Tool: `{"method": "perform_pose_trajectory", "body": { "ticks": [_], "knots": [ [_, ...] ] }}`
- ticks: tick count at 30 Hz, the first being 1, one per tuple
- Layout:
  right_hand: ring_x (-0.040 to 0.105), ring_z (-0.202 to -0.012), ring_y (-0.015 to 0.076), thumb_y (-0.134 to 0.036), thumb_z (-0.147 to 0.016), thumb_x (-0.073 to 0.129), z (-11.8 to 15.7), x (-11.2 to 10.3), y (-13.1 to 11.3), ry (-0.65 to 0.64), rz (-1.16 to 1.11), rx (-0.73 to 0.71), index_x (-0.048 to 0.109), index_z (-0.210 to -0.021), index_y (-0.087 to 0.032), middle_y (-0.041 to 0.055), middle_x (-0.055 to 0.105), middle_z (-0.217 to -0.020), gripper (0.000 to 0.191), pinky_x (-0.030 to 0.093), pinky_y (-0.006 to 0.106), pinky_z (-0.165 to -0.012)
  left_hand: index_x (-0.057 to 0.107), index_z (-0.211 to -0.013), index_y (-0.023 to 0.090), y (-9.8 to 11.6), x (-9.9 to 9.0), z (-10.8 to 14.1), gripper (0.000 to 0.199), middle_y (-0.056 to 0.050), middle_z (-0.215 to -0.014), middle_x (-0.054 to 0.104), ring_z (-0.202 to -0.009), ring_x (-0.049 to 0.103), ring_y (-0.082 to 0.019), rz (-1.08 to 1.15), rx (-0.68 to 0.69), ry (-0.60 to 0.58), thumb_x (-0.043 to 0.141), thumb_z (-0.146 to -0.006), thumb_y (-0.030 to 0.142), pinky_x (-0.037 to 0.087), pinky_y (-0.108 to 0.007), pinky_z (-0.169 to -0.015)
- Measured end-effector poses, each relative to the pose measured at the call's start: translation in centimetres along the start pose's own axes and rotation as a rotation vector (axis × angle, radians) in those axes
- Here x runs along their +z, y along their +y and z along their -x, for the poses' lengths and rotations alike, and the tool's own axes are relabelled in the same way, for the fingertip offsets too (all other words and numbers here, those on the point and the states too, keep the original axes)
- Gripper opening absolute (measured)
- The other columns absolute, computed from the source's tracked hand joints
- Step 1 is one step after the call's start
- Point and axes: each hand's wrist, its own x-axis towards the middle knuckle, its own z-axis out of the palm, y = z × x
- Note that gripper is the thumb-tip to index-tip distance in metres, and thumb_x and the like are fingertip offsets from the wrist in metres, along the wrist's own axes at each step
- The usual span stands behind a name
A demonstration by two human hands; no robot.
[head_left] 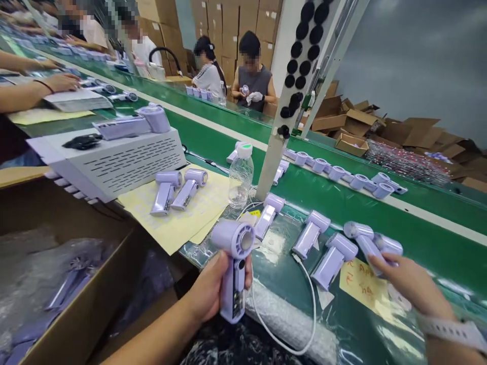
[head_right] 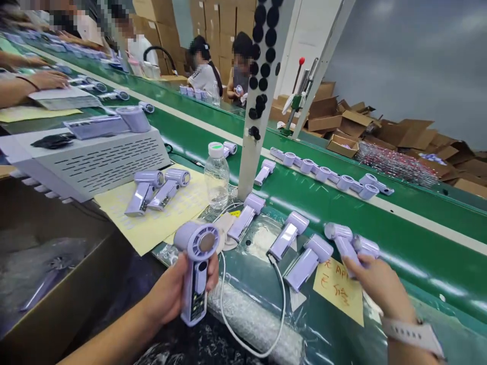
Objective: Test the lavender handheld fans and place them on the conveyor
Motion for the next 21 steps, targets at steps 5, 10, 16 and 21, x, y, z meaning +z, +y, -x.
{"method": "perform_pose_trajectory", "body": {
  "ticks": [5,10,16,21],
  "knots": [
    [0.071,-0.074,0.036,-0.057,-0.088,0.047,9.0,1.8,-0.4,0.049,-0.013,0.099,0.083,-0.112,-0.016,0.0197,0.075,-0.097,0.06,0.053,0.048,-0.062,0.076,-0.095,0.012,-0.5,2.8,-3.6,0.062,-0.008,-0.085,0.075,-0.074,0.07,-0.017,0.094,-0.024,-0.135,0.078,-0.077,0.071,0.056,-0.025,-0.066],
    [0.059,-0.131,0.0438,-0.035,-0.099,0.042,15.1,2.8,-9.6,0.18,-0.281,-0.318,0.073,-0.134,-0.022,0.0211,0.051,-0.155,0.048,0.054,0.061,-0.096,0.077,-0.113,0.014,-3.3,5.6,-3.1,0.069,-0.016,-0.119,0.078,-0.114,0.073,-0.031,0.125,-0.117,-0.168,0.082,-0.073,0.07,0.059,-0.039,-0.098],
    [0.066,-0.119,0.033,-0.031,-0.106,0.045,14.9,3.6,-16.2,-0.045,-0.377,-0.553,0.065,-0.132,-0.017,0.0188,0.072,-0.128,0.035,0.057,0.049,-0.096,0.078,-0.107,0.015,-2.7,3.6,-2.1,0.072,-0.013,-0.106,0.082,-0.092,0.078,-0.028,0.095,-0.11,0.025,0.083,-0.066,0.074,0.063,-0.035,-0.083],
    [0.059,-0.11,0.045,-0.013,-0.091,0.056,11.4,6.0,-16.9,-0.03,-0.226,-0.437,0.066,-0.082,-0.015,0.0278,0.07,-0.106,0.014,0.046,0.065,-0.093,0.08,-0.095,0.017,-0.4,1.6,-1.8,0.068,-0.01,-0.103,0.082,-0.097,0.078,-0.028,0.047,0.064,0.038,0.081,-0.065,0.078,0.062,-0.033,-0.083]
  ]
}}
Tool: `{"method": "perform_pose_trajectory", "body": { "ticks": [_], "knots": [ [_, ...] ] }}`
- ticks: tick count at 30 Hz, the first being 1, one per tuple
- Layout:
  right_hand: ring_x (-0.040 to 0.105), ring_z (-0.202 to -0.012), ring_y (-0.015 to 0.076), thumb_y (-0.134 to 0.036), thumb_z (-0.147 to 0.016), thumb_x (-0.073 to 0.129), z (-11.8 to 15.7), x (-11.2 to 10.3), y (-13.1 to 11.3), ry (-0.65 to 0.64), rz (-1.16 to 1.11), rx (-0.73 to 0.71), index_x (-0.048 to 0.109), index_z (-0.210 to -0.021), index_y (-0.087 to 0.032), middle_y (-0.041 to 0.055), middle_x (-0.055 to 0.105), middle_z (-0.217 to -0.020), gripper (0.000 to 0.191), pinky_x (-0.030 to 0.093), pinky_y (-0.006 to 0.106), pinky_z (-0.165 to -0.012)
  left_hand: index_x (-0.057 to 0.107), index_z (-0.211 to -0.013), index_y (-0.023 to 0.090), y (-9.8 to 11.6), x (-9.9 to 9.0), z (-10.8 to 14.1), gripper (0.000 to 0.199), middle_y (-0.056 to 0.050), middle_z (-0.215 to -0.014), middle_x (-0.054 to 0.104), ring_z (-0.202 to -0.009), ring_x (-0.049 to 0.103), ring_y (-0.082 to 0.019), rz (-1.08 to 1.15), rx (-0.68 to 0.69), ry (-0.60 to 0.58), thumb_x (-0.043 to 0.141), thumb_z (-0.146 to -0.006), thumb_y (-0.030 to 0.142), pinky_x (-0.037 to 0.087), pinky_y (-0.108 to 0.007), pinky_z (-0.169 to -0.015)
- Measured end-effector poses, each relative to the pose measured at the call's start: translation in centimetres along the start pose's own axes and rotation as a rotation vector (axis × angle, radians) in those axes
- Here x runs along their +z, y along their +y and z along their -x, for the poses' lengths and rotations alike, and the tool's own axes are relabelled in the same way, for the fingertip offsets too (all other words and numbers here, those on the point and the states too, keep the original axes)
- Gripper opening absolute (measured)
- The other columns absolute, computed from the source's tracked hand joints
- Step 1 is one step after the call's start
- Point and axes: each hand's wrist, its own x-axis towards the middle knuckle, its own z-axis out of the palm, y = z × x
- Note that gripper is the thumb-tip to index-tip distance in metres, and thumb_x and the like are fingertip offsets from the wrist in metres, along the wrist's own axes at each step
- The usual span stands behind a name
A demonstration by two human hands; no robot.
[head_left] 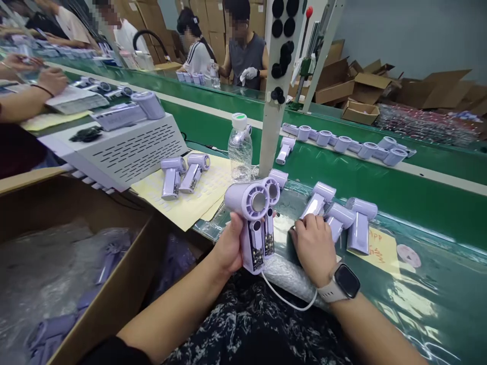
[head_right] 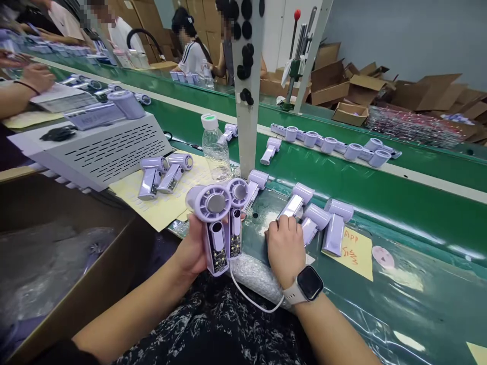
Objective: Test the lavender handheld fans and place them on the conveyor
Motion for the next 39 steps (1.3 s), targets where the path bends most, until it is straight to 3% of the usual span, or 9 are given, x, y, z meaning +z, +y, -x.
{"method": "perform_pose_trajectory", "body": {
  "ticks": [4,7,9,15,19,24,33,36,39],
  "knots": [
    [0.067,-0.086,0.0314,-0.016,-0.095,0.053,1.4,0.0,-0.8,-0.156,-0.148,-0.031,0.063,-0.087,-0.018,0.0154,0.073,-0.087,0.013,0.053,0.048,-0.08,0.076,-0.079,0.018,0.7,0.2,-0.3,0.069,-0.01,-0.102,0.08,-0.125,0.068,-0.038,-0.034,0.119,-0.069,0.078,-0.062,0.084,0.057,-0.044,-0.103],
    [0.067,-0.063,0.0207,-0.03,-0.098,0.054,3.1,-1.3,-1.5,-0.509,-0.623,0.04,0.065,-0.107,-0.02,0.0016,0.071,-0.066,0.017,0.055,0.033,-0.064,0.073,-0.085,0.02,1.0,1.1,-0.8,0.074,-0.012,-0.109,0.078,-0.132,0.062,-0.043,0.024,0.115,-0.09,0.075,-0.06,0.089,0.057,-0.05,-0.103],
    [0.072,-0.068,0.0198,-0.034,-0.095,0.058,3.7,-1.8,-2.0,-0.597,-0.886,0.111,0.069,-0.108,-0.02,0.0028,0.076,-0.072,0.022,0.056,0.031,-0.067,0.068,-0.08,0.02,1.1,2.0,-1.2,0.074,-0.013,-0.113,0.077,-0.129,0.064,-0.043,0.079,0.134,-0.091,0.074,-0.058,0.091,0.058,-0.051,-0.099],
    [0.062,-0.054,0.0151,-0.035,-0.096,0.061,3.9,-1.7,-4.0,-0.342,-0.957,0.045,0.066,-0.072,-0.021,-0.0002,0.068,-0.057,0.028,0.047,0.026,-0.058,0.058,-0.067,0.022,0.9,4.5,-1.7,0.069,-0.008,-0.114,0.077,-0.119,0.068,-0.037,0.184,0.145,-0.049,0.074,-0.063,0.088,0.059,-0.045,-0.091],
    [0.054,-0.053,0.0136,-0.041,-0.1,0.061,4.8,-0.9,-5.0,-0.288,-0.965,0.008,0.062,-0.071,-0.02,-0.0017,0.062,-0.054,0.036,0.04,0.026,-0.057,0.06,-0.066,0.021,0.6,4.8,-1.8,0.069,-0.007,-0.113,0.077,-0.107,0.072,-0.032,0.18,0.167,-0.046,0.075,-0.062,0.088,0.06,-0.039,-0.081],
    [0.042,-0.045,0.0121,-0.057,-0.107,0.049,6.4,0.9,-5.8,-0.194,-1.113,0.202,0.056,-0.079,-0.022,-0.0066,0.048,-0.05,0.045,0.033,0.024,-0.048,0.06,-0.067,0.02,-0.4,4.3,-2.1,0.072,-0.007,-0.112,0.075,-0.103,0.072,-0.03,0.139,0.253,-0.024,0.073,-0.06,0.09,0.059,-0.039,-0.083],
    [0.066,-0.077,0.018,-0.037,-0.107,0.051,5.3,0.2,-4.7,-0.073,-0.818,-0.193,0.067,-0.082,-0.023,0.0029,0.07,-0.085,0.033,0.051,0.025,-0.07,0.061,-0.065,0.018,-0.1,4.1,-1.5,0.071,-0.007,-0.112,0.074,-0.1,0.07,-0.026,0.307,0.166,0.007,0.076,-0.06,0.087,0.058,-0.036,-0.084],
    [0.069,-0.084,0.0202,-0.039,-0.106,0.053,5.2,0.3,-4.8,-0.027,-0.843,-0.171,0.065,-0.078,-0.023,0.0055,0.074,-0.092,0.035,0.053,0.027,-0.075,0.057,-0.065,0.019,0.4,4.1,-1.4,0.071,-0.007,-0.111,0.074,-0.099,0.069,-0.026,0.342,0.114,0.022,0.072,-0.064,0.088,0.058,-0.039,-0.084],
    [0.063,-0.063,0.0165,-0.042,-0.108,0.053,5.6,0.8,-4.7,-0.081,-0.899,0.001,0.063,-0.075,-0.022,0.0017,0.066,-0.068,0.04,0.049,0.024,-0.061,0.06,-0.064,0.019,0.4,4.0,-1.2,0.069,-0.006,-0.109,0.075,-0.097,0.07,-0.024,0.29,0.189,-0.049,0.076,-0.061,0.086,0.059,-0.035,-0.082]
  ]
}}
